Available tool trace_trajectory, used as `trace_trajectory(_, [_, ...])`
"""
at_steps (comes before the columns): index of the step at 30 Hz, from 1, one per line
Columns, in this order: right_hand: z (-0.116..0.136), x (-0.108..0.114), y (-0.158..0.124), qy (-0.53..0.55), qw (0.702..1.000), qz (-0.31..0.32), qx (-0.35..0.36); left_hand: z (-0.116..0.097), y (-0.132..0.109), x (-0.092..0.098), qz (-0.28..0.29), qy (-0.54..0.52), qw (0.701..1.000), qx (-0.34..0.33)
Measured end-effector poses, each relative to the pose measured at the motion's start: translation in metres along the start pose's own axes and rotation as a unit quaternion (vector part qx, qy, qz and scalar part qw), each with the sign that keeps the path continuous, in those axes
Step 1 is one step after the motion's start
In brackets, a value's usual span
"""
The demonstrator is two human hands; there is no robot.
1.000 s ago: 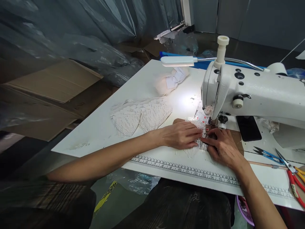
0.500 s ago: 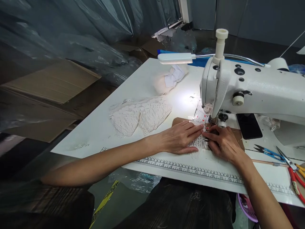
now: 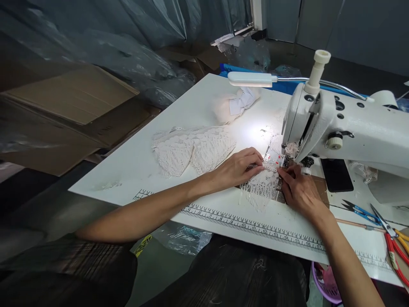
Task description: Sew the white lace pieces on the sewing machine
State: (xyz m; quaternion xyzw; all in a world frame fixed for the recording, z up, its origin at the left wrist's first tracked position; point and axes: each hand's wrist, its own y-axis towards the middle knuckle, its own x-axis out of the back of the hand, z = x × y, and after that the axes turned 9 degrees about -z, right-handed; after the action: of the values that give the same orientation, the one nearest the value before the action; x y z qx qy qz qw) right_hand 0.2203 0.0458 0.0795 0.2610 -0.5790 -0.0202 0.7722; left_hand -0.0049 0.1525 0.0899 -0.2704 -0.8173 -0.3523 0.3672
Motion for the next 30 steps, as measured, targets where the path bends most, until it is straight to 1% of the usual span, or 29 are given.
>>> trace_trajectory(8, [0.000,-0.002,-0.002,0.019,1.000,-0.018,-0.001,-0.001,0.002,-0.005,-0.020,0.000,0.999,0.029])
trace_trajectory(18, [0.002,-0.002,-0.001,0.010,1.000,-0.027,0.007,-0.003,0.002,-0.005,-0.031,0.010,0.999,0.035])
trace_trajectory(21, [0.002,0.001,-0.002,0.052,0.998,-0.045,-0.010,-0.003,0.003,-0.004,-0.032,0.010,0.999,0.035])
trace_trajectory(25, [0.000,0.006,-0.008,0.101,0.989,-0.083,-0.074,-0.003,0.002,-0.004,-0.029,0.012,0.999,0.035])
trace_trajectory(28, [0.000,0.009,-0.012,0.109,0.985,-0.082,-0.107,-0.002,0.001,-0.004,-0.033,0.012,0.999,0.032])
trace_trajectory(30, [0.002,0.012,-0.012,0.119,0.986,-0.066,-0.095,-0.001,0.001,-0.003,-0.037,0.007,0.999,0.025])
